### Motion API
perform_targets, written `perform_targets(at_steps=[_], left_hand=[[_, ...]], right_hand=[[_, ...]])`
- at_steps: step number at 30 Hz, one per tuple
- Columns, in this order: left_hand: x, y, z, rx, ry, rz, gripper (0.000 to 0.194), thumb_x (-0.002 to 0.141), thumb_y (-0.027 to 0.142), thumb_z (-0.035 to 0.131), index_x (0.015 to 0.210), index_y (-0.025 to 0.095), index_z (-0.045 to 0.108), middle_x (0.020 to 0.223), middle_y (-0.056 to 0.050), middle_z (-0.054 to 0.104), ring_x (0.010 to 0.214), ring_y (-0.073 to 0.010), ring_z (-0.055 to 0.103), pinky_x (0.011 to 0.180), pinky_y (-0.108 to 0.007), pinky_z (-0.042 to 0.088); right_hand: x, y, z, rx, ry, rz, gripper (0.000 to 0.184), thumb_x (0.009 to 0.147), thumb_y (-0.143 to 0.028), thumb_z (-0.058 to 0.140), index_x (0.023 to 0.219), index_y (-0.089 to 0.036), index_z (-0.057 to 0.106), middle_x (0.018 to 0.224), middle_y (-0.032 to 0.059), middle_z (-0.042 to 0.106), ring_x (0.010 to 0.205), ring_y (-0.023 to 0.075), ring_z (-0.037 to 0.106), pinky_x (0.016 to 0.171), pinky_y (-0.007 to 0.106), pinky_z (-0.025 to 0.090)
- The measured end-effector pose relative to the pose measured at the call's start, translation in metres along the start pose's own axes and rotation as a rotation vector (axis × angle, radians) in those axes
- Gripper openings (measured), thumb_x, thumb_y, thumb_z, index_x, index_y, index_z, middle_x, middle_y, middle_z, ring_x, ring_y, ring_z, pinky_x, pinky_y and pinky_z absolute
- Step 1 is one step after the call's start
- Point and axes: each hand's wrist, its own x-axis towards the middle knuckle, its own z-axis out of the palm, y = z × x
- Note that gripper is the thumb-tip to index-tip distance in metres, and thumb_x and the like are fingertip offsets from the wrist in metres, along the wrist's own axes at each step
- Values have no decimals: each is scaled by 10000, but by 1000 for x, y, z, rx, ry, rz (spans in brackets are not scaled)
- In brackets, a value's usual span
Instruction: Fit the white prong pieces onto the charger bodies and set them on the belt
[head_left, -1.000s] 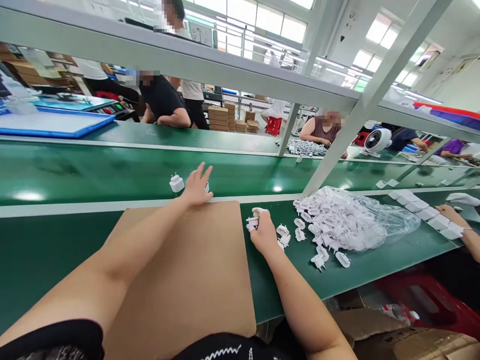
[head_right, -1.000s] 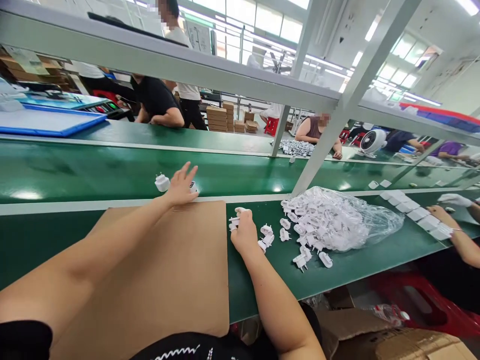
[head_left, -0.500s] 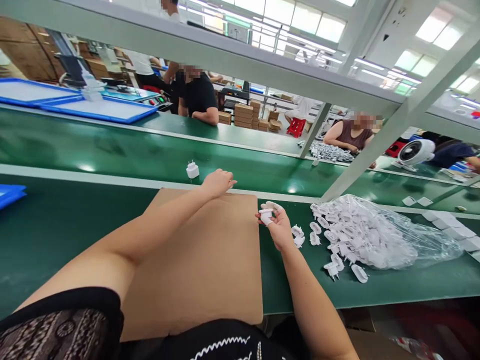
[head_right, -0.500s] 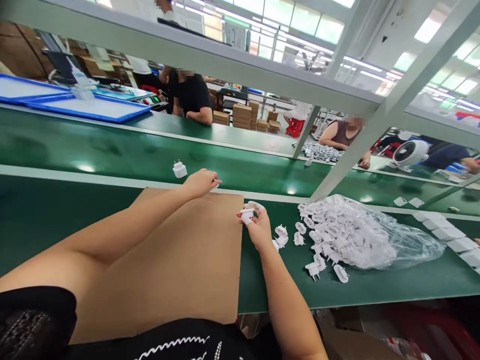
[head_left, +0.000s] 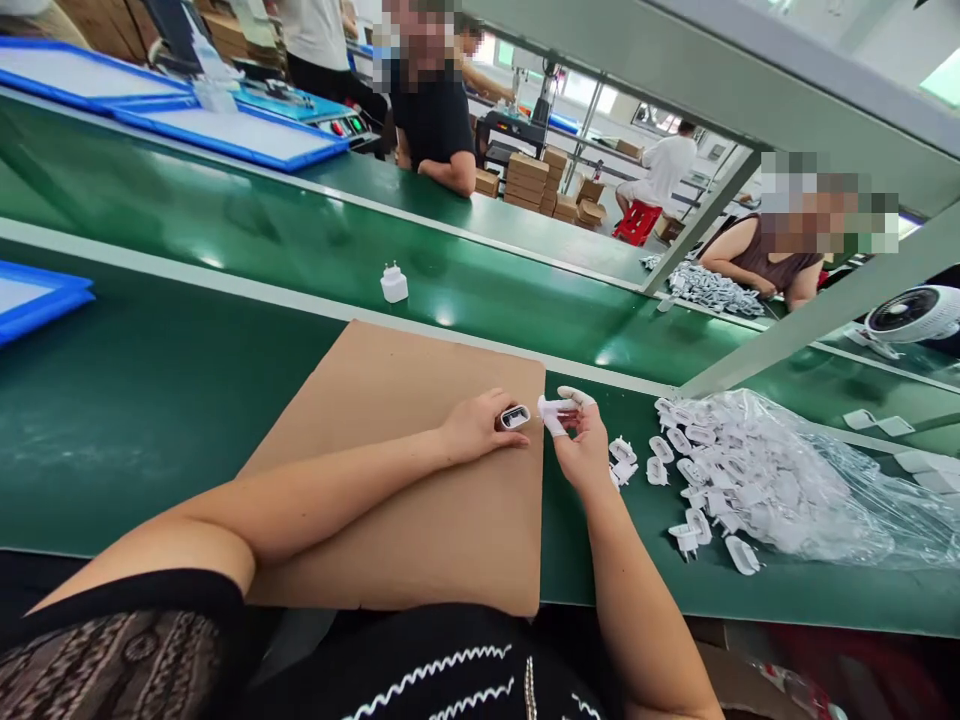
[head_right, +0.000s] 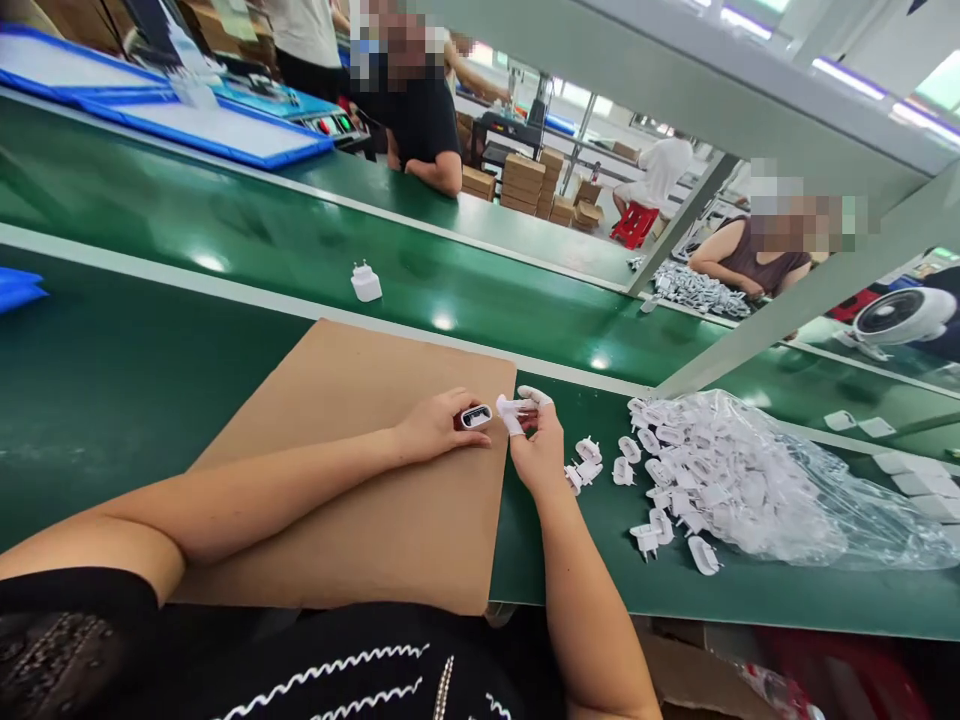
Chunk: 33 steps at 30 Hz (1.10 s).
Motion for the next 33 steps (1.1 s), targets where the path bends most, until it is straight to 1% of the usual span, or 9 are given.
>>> perform_targets(at_steps=[2,5,7,9,12,14,20,29,33], left_hand=[[-1,-2,1,-60,-22,6,343,842,459,789,1068,223,687,1056,-26,673,791,-171,629,694,-288,453],[2,-5,0,-141,-60,15,292,837,435,765,1042,232,724,1039,-14,675,765,-160,615,670,-279,435],[5,-6,-1,-224,-120,17,320,794,484,789,994,237,752,988,-2,671,736,-151,600,643,-270,420],[7,-8,-3,-309,-164,9,337,743,517,818,927,237,774,925,5,657,714,-145,583,632,-264,412],[9,-9,-5,-409,-168,-17,319,698,495,839,857,225,781,900,3,655,712,-141,576,647,-264,420],[10,-9,-6,-435,-164,-24,298,697,468,836,851,219,784,937,-4,671,725,-140,583,660,-264,428],[10,-9,-9,-381,-174,-15,269,708,462,830,821,220,796,993,-14,651,711,-127,564,648,-260,428],[9,-5,-12,-391,-173,-56,244,678,438,826,753,217,755,999,4,656,733,-132,596,660,-269,422],[9,-5,-12,-380,-175,-54,247,683,442,822,751,215,751,991,6,656,729,-131,598,660,-271,422]], right_hand=[[0,-2,-3,-105,27,-79,319,895,-393,720,1162,-221,683,1045,70,721,894,198,664,742,338,535],[-4,-11,-5,-315,-29,-305,205,960,-300,641,1138,-255,731,1080,69,716,984,223,627,834,383,527],[-7,-16,-3,-401,-95,-417,253,988,-238,579,1185,-270,733,1113,76,701,1046,235,603,910,413,516],[-11,-18,2,-460,-152,-464,312,992,-208,544,1252,-260,708,1120,90,689,1059,246,591,923,422,517],[-13,-16,13,-536,-180,-444,344,988,-231,546,1310,-227,665,1116,106,687,1052,266,586,911,424,524],[-13,-13,18,-538,-169,-412,301,996,-256,552,1270,-224,672,1117,104,693,1051,266,595,917,424,522],[-12,-14,20,-503,-55,-444,223,1005,-272,573,1181,-244,706,1074,87,724,1012,253,608,914,424,490],[-10,-16,22,-599,-122,-429,212,983,-255,594,1152,-227,717,1011,81,702,986,249,589,903,403,477],[-11,-14,22,-619,-99,-440,225,974,-254,581,1145,-238,726,983,75,700,976,246,601,1008,446,457]])
